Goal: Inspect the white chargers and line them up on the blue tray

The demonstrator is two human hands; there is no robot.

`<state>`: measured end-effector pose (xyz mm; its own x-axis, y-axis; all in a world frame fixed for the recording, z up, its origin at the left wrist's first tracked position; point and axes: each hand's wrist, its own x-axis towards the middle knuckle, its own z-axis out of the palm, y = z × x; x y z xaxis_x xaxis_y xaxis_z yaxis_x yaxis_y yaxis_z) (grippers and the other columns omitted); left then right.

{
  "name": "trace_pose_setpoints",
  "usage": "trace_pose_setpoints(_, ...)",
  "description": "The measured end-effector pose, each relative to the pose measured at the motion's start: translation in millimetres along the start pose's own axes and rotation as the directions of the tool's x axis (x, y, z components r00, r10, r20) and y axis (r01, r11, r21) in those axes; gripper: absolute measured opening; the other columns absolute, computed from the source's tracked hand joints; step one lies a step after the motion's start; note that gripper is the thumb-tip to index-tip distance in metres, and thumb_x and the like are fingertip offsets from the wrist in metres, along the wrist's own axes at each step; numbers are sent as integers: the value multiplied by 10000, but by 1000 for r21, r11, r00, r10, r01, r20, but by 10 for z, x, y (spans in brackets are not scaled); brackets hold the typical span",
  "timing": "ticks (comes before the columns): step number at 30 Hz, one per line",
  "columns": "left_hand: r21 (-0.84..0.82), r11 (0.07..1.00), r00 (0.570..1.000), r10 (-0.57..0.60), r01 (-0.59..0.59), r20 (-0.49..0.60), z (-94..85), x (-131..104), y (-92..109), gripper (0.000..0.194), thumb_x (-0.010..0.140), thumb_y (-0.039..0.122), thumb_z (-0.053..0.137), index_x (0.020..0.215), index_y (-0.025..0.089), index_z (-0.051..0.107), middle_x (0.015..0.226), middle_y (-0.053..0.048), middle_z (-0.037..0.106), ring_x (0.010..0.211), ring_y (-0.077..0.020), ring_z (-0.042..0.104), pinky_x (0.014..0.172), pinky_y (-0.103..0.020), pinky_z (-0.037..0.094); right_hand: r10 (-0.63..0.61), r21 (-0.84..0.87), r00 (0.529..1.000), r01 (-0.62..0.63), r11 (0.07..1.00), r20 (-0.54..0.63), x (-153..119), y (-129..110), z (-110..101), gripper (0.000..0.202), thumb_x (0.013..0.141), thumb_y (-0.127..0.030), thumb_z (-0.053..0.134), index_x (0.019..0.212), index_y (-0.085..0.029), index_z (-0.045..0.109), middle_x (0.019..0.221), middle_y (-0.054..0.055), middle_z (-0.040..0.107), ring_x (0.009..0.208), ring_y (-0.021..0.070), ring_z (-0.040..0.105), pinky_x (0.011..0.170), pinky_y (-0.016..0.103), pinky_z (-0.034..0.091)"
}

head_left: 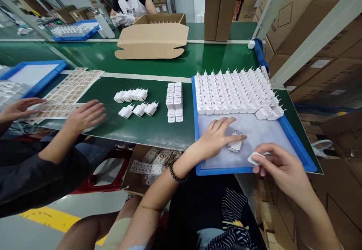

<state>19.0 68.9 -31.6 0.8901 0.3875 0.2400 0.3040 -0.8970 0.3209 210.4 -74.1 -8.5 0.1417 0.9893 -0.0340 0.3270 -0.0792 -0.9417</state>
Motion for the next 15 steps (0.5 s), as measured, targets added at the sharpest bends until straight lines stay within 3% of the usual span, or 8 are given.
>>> trace_pose_setpoints(4, 3, 996, 991, 83, -84, 108, 81, 210, -64, 329, 983, 122, 456, 1209, 245, 662, 1557, -116, 390, 1467, -344, 309, 1170, -524, 289, 143, 217, 924, -67, 974, -353, -82, 204, -81, 191, 836, -364, 779, 901, -220, 671, 624, -20, 649, 517, 124, 577, 475, 211, 474)
trace_pose_setpoints(7, -86, 995, 990, 54, -43, 131, 69, 225, -105, 224, 965, 163, 526, 1171, 156, 612, 1462, -163, 501, 1409, -334, 392, 1165, -531, 290, 210, 285, 879, -89, 954, -428, -64, 284, -18, 261, 766, -358, 837, 946, -212, 718, 732, 8, 693, 583, 126, 600, 537, 220, 517)
trace_pose_setpoints(9, -286, 957, 988, 9, 36, 154, 26, 152, -108, 220, 968, 212, 537, 1178, 150, 561, 1280, -150, 619, 1227, -285, 553, 1090, -489, 392, 244, 336, 876, -102, 936, -417, -26, 290, 30, 290, 721, -357, 867, 924, -203, 730, 791, 27, 708, 628, 140, 623, 571, 241, 542)
trace_pose_setpoints(10, -426, 901, 988, -19, 83, 154, 1, 95, -98, 240, 972, 243, 534, 1197, 159, 535, 1198, -131, 644, 1116, -256, 603, 1026, -450, 450, 256, 366, 884, -106, 925, -390, -4, 276, 52, 284, 709, -354, 876, 898, -199, 731, 798, 29, 706, 640, 144, 626, 581, 247, 547)
trace_pose_setpoints(12, -700, 700, 989, -79, 144, 125, -45, -43, -46, 300, 976, 303, 526, 1249, 183, 496, 1158, -114, 636, 1010, -224, 624, 918, -384, 510, 259, 431, 918, -112, 895, -300, 38, 209, 94, 248, 706, -339, 881, 845, -199, 732, 788, 19, 687, 628, 134, 611, 589, 249, 539)
trace_pose_setpoints(15, -897, 416, 977, -201, 147, 67, -92, -250, 105, 389, 973, 381, 523, 1323, 213, 488, 1226, -119, 588, 1072, -232, 595, 911, -356, 505, 199, 522, 968, -93, 848, -151, 85, 25, 171, 168, 754, -318, 851, 792, -203, 735, 835, 11, 653, 566, 100, 552, 544, 247, 493)
